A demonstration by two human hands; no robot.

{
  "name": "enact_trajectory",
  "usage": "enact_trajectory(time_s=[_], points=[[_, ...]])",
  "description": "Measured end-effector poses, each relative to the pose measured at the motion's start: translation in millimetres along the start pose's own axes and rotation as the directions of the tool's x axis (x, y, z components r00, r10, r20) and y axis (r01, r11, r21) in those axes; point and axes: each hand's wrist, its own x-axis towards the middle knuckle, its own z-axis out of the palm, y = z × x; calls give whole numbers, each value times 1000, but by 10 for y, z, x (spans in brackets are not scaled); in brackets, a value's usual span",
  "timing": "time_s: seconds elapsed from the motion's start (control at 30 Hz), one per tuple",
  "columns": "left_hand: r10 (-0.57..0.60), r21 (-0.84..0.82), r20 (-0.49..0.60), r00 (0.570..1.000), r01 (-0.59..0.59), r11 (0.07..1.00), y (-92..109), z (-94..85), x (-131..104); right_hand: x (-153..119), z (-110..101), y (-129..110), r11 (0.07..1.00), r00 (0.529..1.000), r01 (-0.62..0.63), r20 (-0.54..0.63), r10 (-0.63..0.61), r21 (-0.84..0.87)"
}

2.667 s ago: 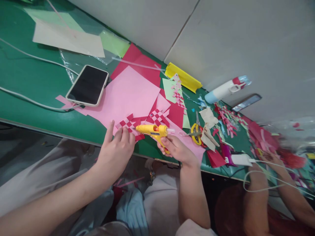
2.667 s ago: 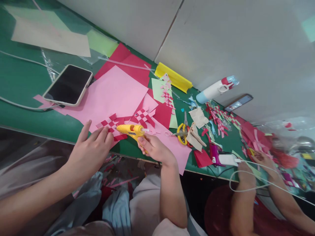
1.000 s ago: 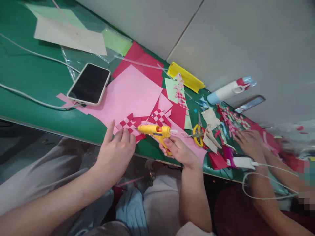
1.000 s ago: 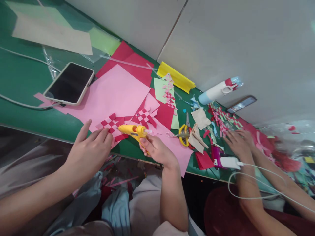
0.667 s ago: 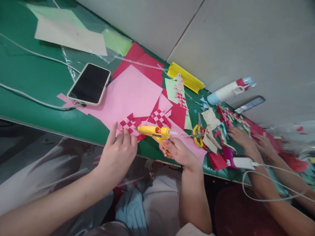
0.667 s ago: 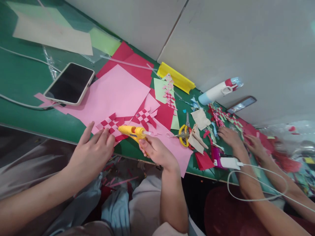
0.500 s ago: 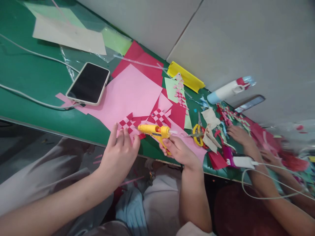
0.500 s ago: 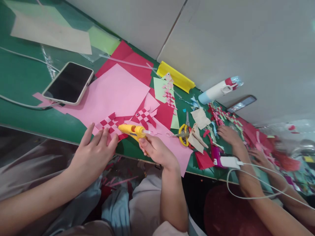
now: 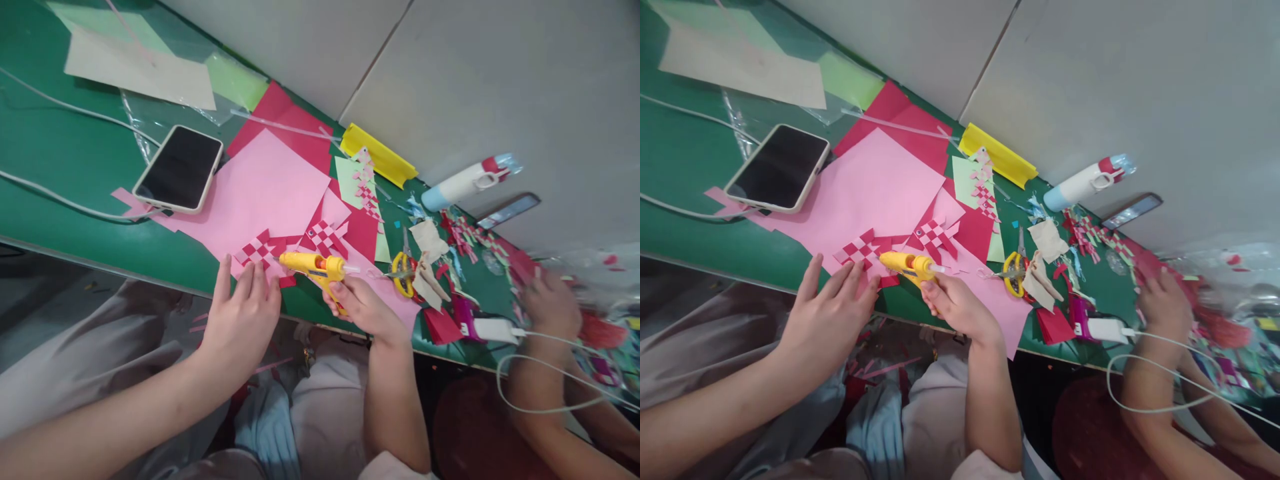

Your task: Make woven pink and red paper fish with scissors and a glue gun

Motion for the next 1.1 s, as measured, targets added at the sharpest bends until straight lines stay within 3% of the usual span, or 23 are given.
enact_trajectory(time_s=[0.17, 0.37, 0.77, 1.1], points=[[15, -48, -42, 999, -17, 999, -1, -8, 7, -7, 1, 9, 1000, 1000, 1, 16, -1, -4], [11, -66, -17, 1000, -13, 998, -14, -10, 17, 4, 0, 20, 1000, 1000, 2, 19, -2, -2], [80, -26, -54, 995, -81, 996, -9, 53, 36, -2, 3, 25, 1000, 1000, -1, 17, 1, 4], [146, 77, -108, 983, -138, 987, 30, 108, 53, -22, -9, 14, 991, 999, -42, -13, 44, 130]])
